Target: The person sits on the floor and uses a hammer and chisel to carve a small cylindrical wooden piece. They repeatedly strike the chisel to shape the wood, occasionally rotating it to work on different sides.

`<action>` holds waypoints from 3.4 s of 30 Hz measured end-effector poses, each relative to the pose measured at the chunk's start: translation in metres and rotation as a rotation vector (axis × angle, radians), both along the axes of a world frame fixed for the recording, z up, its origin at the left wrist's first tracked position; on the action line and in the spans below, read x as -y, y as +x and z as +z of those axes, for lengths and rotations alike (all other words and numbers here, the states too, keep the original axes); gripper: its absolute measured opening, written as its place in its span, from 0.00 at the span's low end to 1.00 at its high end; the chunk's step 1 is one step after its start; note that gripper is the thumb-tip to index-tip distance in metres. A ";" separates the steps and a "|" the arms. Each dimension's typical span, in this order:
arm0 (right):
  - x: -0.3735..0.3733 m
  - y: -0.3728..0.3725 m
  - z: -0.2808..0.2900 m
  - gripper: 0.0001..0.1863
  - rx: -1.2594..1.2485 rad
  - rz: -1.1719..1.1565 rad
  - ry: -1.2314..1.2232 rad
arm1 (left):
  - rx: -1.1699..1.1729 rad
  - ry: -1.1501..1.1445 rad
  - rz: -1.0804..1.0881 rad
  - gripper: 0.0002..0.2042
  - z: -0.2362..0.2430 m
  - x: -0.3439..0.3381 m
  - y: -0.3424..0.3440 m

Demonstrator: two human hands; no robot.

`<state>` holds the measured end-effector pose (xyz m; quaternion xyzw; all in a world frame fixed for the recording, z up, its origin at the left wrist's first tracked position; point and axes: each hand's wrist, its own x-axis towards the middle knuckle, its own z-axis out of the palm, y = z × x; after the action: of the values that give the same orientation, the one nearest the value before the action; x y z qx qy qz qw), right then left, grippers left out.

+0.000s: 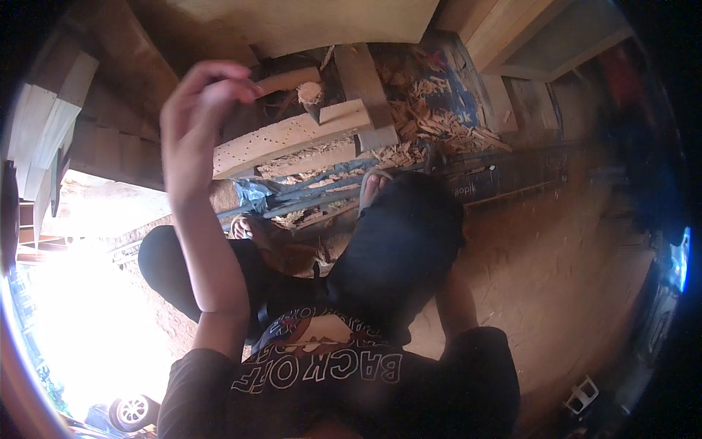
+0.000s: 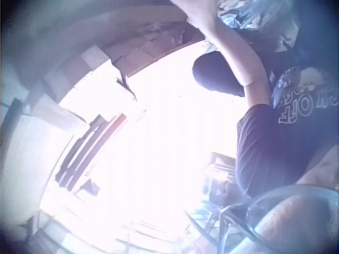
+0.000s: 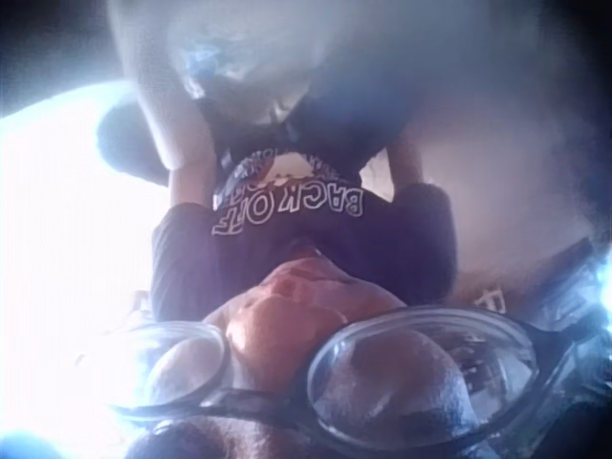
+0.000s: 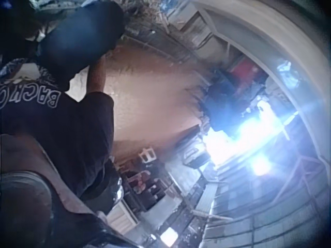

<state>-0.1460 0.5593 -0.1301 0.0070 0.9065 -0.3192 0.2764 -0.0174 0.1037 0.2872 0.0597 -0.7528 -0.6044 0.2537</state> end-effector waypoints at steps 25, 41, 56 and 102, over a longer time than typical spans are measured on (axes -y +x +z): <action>0.309 -0.064 0.259 0.48 -0.401 0.836 -0.803 | -0.544 0.330 -1.288 0.23 0.055 -0.042 0.034; 0.368 -0.058 0.213 0.09 -0.150 0.508 -1.067 | 0.515 -0.887 0.588 0.16 -0.291 0.062 -0.030; 0.378 -0.117 0.230 0.10 0.318 1.126 -0.989 | 0.496 -0.959 0.498 0.14 -0.293 0.061 -0.031; 0.374 -0.060 0.204 0.14 -0.254 0.089 -1.142 | 0.517 -0.878 0.560 0.13 -0.293 0.059 -0.029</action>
<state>-0.2065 0.1849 0.0740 -0.2194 0.6162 -0.7436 0.1386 -0.0459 0.0451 -0.0055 0.2913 -0.9260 -0.1113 0.2128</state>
